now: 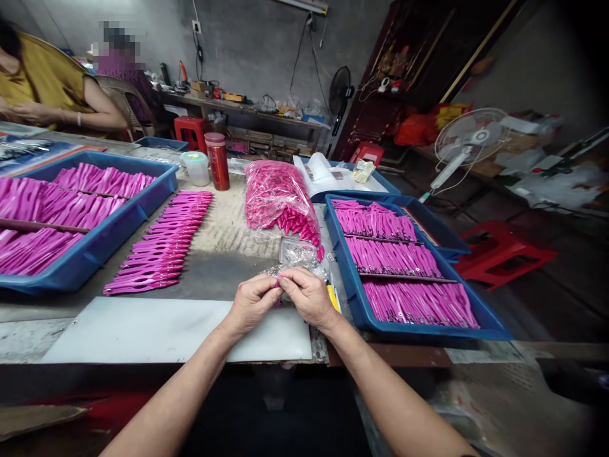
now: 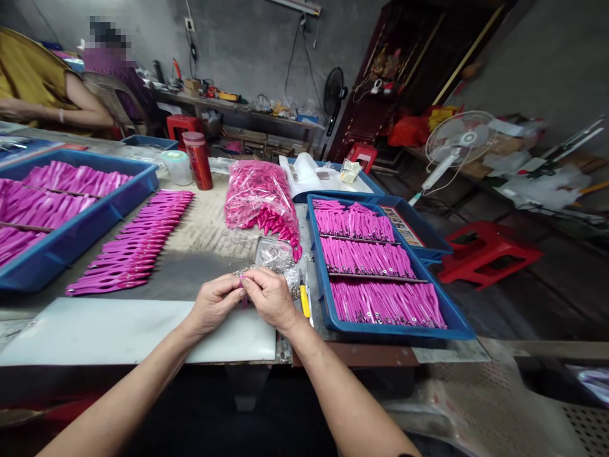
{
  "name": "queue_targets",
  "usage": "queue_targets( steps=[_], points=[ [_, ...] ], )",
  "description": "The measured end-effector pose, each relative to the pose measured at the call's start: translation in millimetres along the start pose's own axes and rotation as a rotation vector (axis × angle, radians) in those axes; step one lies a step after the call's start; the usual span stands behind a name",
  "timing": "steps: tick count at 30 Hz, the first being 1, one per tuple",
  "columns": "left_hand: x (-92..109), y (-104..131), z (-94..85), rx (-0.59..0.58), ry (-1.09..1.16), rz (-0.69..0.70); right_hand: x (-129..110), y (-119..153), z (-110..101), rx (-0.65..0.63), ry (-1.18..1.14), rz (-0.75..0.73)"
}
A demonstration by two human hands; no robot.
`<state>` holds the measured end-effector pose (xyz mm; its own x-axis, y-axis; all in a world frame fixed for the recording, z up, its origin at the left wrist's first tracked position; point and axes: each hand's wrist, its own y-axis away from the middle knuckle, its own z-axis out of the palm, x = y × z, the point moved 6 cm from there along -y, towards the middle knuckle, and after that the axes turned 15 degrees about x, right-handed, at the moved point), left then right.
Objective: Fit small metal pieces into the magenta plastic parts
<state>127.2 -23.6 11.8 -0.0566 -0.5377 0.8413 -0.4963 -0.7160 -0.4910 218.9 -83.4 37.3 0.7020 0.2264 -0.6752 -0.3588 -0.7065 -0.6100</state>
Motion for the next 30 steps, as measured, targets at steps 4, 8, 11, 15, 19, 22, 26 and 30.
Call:
queue_targets(
  steps=[4,8,11,15,19,22,26,30],
  points=[
    [-0.7,-1.5,0.0,-0.010,0.015,-0.044,0.8,-2.8,1.2,-0.011,-0.015,0.035],
    [-3.4,-5.2,1.3,-0.046,0.057,-0.127,5.3,-7.3,2.3,-0.033,-0.055,0.121],
    [-7.6,-8.9,3.2,-0.085,0.107,-0.215,9.9,-10.3,2.3,-0.033,-0.086,0.207],
    [-11.2,-11.6,7.1,-0.147,0.188,-0.344,13.9,-13.0,3.5,-0.051,-0.134,0.285],
    [-10.9,-10.3,11.4,-0.201,0.254,-0.456,17.3,-13.7,3.6,-0.066,-0.177,0.330],
    [-10.5,-8.9,13.3,-0.212,0.278,-0.509,19.4,-12.5,3.5,-0.079,-0.206,0.358],
    [-10.0,-7.4,15.0,-0.217,0.279,-0.537,20.9,-10.0,3.6,-0.097,-0.224,0.383],
    [-8.2,-6.5,15.2,-0.223,0.254,-0.529,23.5,-6.8,3.9,-0.110,-0.238,0.412]
  ],
)
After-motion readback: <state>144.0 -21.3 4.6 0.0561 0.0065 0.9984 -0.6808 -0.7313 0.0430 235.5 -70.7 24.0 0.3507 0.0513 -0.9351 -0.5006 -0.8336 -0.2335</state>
